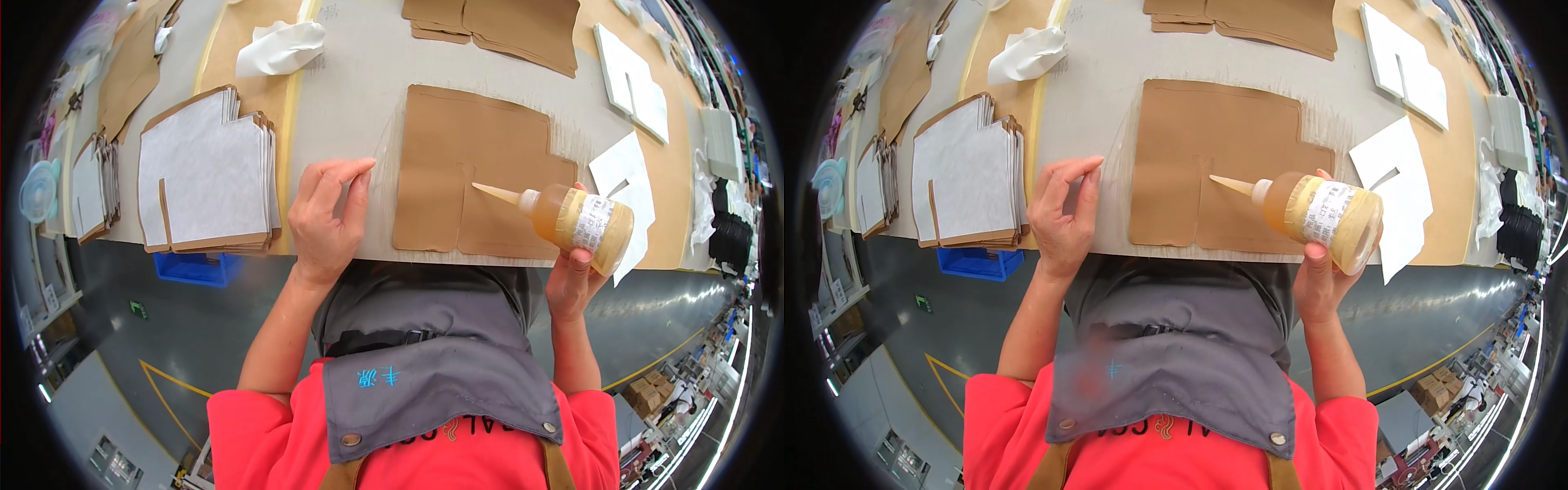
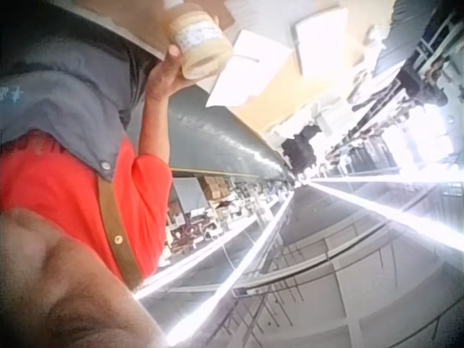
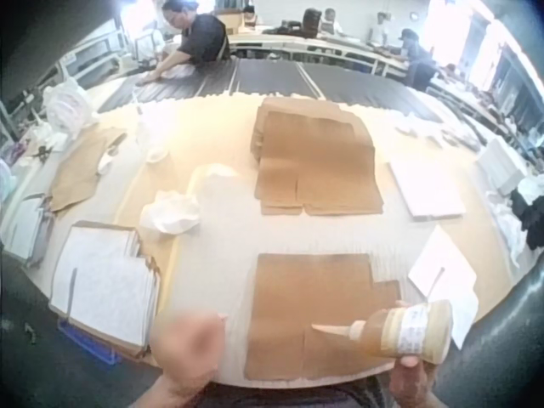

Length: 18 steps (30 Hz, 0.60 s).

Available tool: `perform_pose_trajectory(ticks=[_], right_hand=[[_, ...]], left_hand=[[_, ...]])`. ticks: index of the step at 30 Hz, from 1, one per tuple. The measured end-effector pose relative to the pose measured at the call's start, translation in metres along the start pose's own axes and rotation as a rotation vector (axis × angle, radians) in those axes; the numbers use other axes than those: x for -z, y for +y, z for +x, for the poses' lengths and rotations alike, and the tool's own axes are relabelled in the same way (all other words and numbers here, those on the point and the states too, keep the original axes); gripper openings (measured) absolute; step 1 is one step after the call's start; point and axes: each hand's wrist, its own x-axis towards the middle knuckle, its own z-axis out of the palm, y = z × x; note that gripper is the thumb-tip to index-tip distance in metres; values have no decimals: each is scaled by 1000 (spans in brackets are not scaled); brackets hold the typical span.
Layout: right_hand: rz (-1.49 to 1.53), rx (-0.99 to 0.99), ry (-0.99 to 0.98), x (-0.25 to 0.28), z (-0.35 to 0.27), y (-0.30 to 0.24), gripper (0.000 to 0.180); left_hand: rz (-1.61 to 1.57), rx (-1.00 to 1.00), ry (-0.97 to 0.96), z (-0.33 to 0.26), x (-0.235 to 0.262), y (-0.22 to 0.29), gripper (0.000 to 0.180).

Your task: The person applies glue from a squeeze bottle onto brown cardboard pieces and then places white paper inserts on top. They smooth the paper down with their hands to ensure adhesion and then stack the finished units. The process is repeated for multiple items in a continuous assembly loop.

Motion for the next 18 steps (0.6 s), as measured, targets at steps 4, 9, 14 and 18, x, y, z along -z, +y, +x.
perform_pose_trajectory(ticks=[4,9,14,18], right_hand=[[5,-15,1,6,-9,-1,97],[8,-53,15,12,-22,-5,100],[-54,-47,-3,24,-41,-3,104],[-114,59,-103,35,-50,4,104]], left_hand=[[6,-4,8,-1,0,0,17],[-12,41,-21,-2,1,2,15],[4,37,-23,-3,1,3,15],[2,35,-14,-2,-1,4,14]])
